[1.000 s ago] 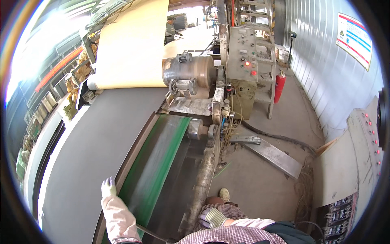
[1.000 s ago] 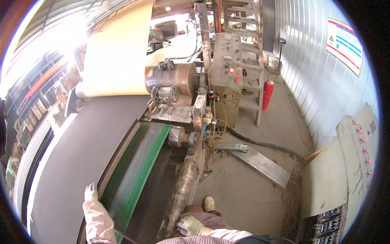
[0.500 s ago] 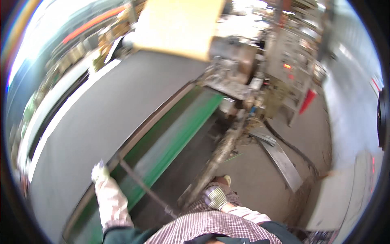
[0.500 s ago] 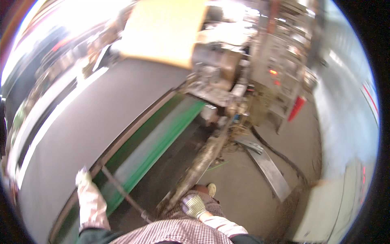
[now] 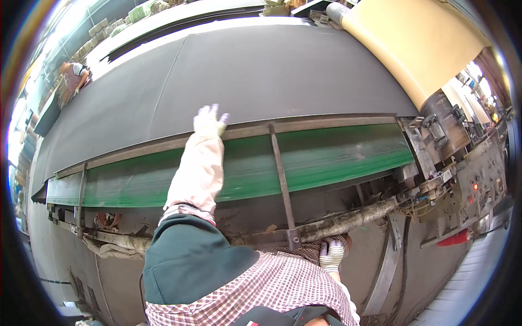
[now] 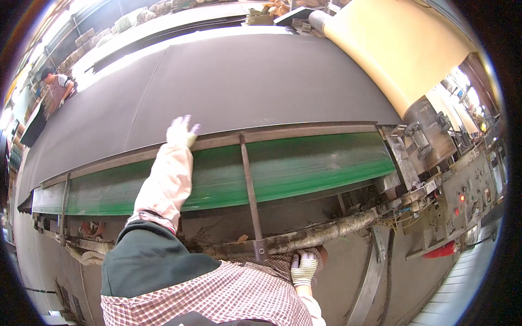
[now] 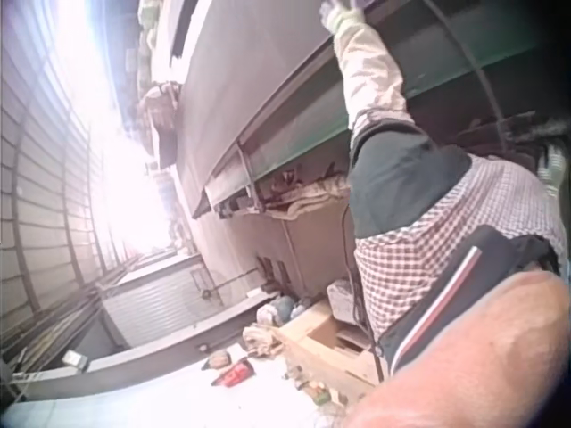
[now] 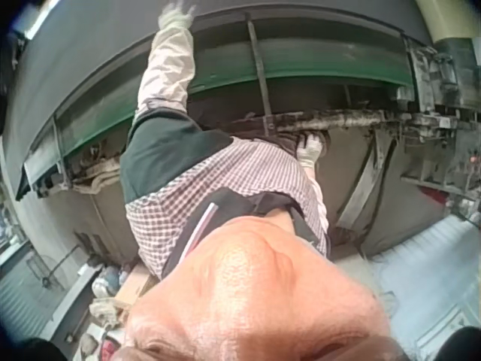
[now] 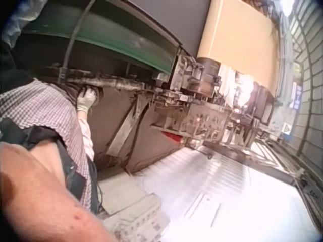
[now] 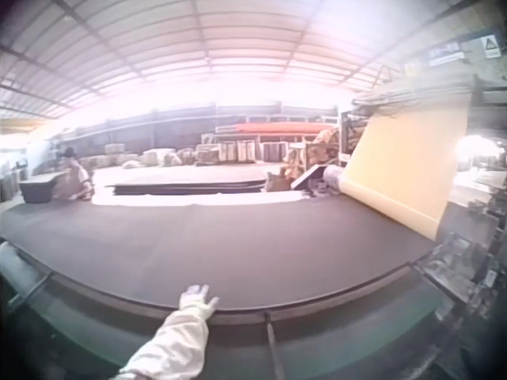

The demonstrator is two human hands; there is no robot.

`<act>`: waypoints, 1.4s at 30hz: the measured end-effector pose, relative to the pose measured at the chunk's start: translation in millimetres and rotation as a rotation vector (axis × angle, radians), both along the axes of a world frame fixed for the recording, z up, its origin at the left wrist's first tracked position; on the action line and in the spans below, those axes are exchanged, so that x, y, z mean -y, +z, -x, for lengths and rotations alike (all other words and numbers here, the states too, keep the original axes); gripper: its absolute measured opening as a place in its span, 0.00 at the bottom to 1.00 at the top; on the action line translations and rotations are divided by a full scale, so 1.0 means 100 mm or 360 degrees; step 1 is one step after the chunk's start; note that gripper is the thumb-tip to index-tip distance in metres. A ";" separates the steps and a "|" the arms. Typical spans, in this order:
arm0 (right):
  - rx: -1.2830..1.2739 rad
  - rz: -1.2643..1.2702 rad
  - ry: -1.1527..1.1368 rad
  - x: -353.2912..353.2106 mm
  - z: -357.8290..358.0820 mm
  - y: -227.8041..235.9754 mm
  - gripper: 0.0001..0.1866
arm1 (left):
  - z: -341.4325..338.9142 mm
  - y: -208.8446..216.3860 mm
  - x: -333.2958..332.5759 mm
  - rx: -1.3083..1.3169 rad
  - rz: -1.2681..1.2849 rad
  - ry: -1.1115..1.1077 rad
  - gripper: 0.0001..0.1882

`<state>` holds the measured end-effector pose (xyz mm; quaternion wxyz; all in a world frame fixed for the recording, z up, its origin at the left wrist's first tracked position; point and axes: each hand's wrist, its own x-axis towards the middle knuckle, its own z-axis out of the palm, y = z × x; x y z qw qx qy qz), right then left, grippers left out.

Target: The recorder is monitoring and smoothing sheets of material moving on a conveyor belt in a factory setting.

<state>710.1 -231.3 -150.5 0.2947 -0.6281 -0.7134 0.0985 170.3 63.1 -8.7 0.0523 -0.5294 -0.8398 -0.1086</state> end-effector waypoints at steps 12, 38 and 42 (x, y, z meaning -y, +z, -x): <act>0.0020 -0.0020 -0.0048 -0.03 0.05 0.01 0.09 | 0.67 -0.06 0.14 0.0069 0.0417 -0.0030 0.41; -0.0010 0.0055 0.0155 -0.08 -0.22 0.08 0.14 | -2.74 -0.32 -2.07 -0.0400 0.0481 -0.1218 0.33; -0.0110 -0.0105 0.0158 -0.08 -0.21 0.10 0.15 | -2.33 -0.49 -1.85 0.0038 -0.0018 -0.0884 0.31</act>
